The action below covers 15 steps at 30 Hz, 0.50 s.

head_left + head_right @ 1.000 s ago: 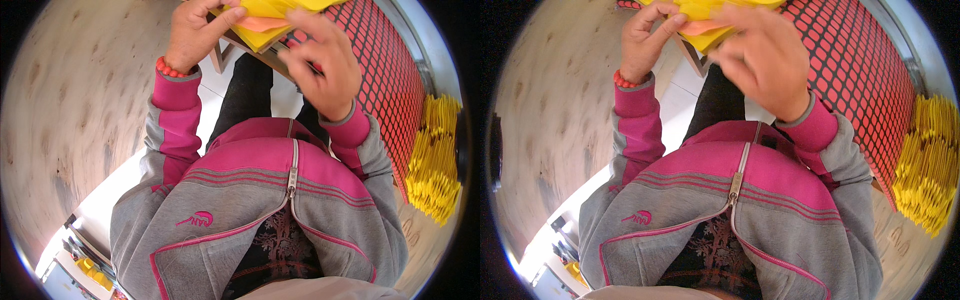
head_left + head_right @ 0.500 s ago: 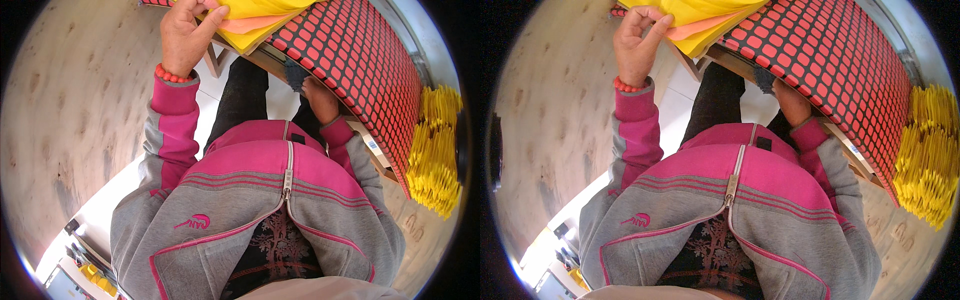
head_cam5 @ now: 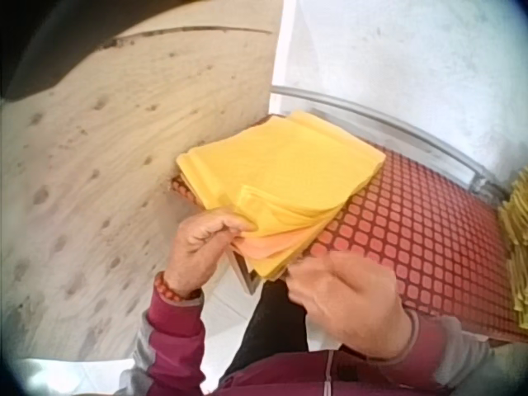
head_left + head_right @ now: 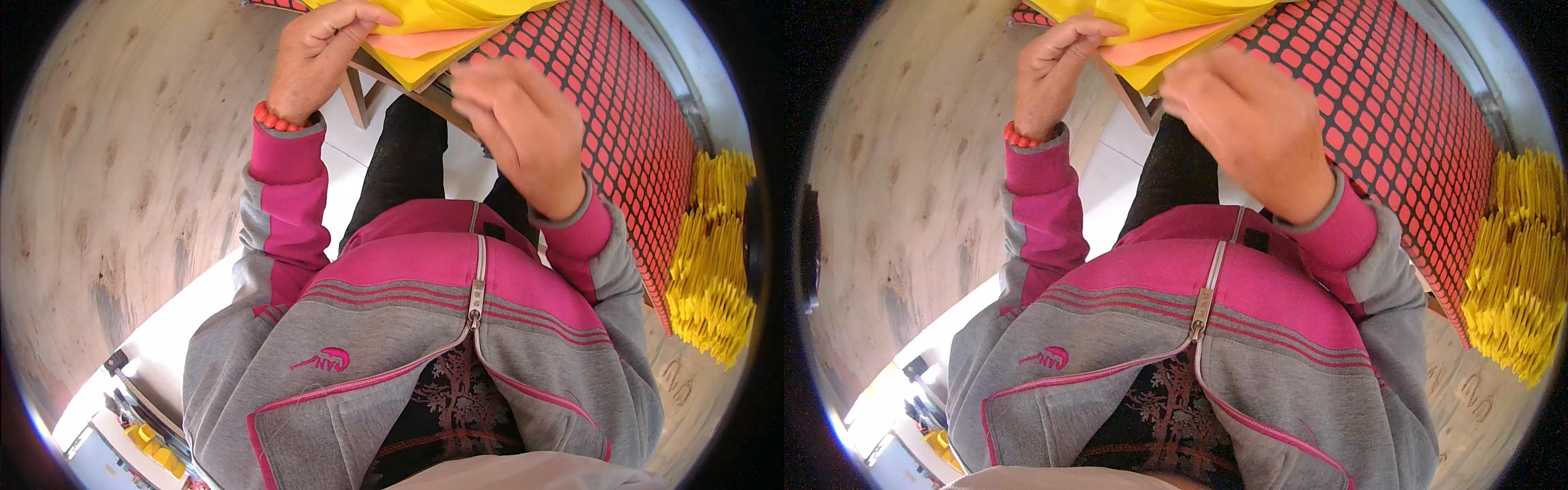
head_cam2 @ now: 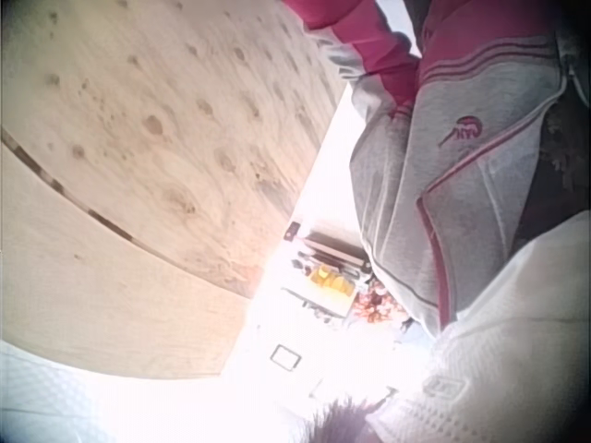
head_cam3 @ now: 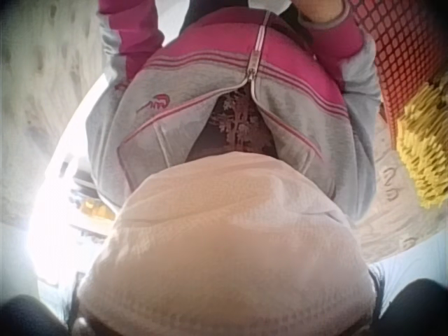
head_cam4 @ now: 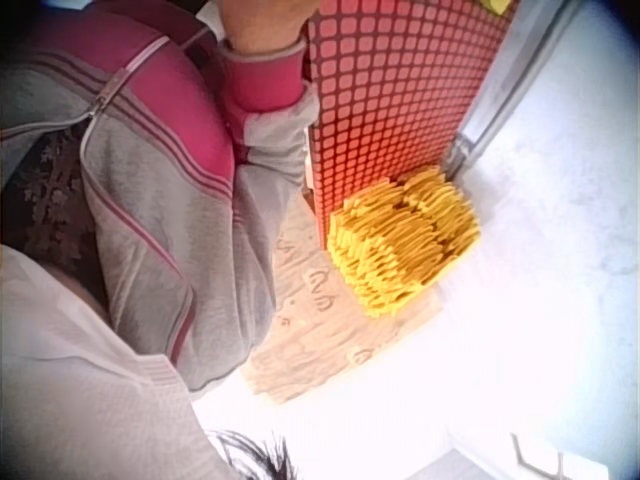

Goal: The person folds yellow paper sheets on a patterned table. They smooth each sheet, fold it in half, then fold the sides inward to form a narrow strip, and place the finished piece on a growing stack.

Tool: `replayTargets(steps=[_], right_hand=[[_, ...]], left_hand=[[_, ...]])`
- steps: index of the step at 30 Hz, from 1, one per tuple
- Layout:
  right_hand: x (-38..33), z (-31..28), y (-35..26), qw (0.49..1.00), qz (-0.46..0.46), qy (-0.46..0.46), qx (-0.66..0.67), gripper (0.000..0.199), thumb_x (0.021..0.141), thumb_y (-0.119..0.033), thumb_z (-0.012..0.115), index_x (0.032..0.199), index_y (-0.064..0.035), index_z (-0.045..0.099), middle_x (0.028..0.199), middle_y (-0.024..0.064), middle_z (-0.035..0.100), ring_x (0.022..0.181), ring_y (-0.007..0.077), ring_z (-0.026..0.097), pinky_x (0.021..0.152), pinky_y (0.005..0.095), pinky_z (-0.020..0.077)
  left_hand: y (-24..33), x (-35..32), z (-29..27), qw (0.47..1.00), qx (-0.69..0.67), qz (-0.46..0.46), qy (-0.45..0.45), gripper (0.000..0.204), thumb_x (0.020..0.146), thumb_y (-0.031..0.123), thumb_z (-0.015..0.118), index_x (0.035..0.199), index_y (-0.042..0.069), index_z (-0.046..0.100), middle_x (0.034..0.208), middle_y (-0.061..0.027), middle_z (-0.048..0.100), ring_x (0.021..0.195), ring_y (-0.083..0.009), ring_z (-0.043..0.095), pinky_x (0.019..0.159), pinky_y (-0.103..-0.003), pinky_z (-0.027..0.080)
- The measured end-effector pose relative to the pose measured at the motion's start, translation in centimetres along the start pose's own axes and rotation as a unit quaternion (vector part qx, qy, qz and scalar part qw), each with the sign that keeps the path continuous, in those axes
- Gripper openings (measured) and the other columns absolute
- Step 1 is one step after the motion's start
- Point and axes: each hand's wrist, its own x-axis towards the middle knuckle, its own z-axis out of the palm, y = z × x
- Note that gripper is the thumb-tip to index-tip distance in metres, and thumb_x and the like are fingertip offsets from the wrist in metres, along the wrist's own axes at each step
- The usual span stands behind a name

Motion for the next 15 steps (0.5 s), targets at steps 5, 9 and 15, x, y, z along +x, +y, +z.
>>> replayTargets(steps=[5,9,15], right_hand=[[3.6,1.1,1.1,0.995,-0.052,-0.017,-0.082,0.021,0.083,-0.003,0.075,0.104,-0.0063,0.072,0.106,0.0081,0.071,0.092,0.0264,0.07,0.078,0.0351,0.0563],[4.4,1.7,1.9,0.998,-0.05,-0.023,-0.036,0.015,0.086,-0.004,0.074,0.1,-0.0048,0.069,0.104,0.0084,0.071,0.093,0.0279,0.07,0.08,0.0355,0.0555],[4.1,2.0,2.2,0.999,0.008,-0.042,0.023,0.009,0.089,-0.004,0.072,0.094,-0.0027,0.066,0.1,0.01,0.072,0.092,0.0288,0.07,0.079,0.034,0.0545]], left_hand=[[1.5,0.0,0.1,0.999,0.042,0.016,-0.007,0.014,0.098,-0.004,0.058,0.103,-0.002,0.071,0.094,-0.0052,0.071,0.084,-0.0114,0.066,0.074,-0.024,0.051],[1.8,0.0,0.0,0.999,0.031,-0.007,-0.013,0.015,0.098,-0.004,0.057,0.104,-0.002,0.071,0.094,-0.0051,0.071,0.084,-0.0111,0.066,0.074,-0.025,0.051],[1.1,0.1,-0.6,0.998,-0.032,-0.013,-0.046,0.016,0.099,-0.002,0.056,0.106,-0.002,0.07,0.093,-0.0039,0.069,0.081,-0.0092,0.064,0.071,-0.023,0.05]])
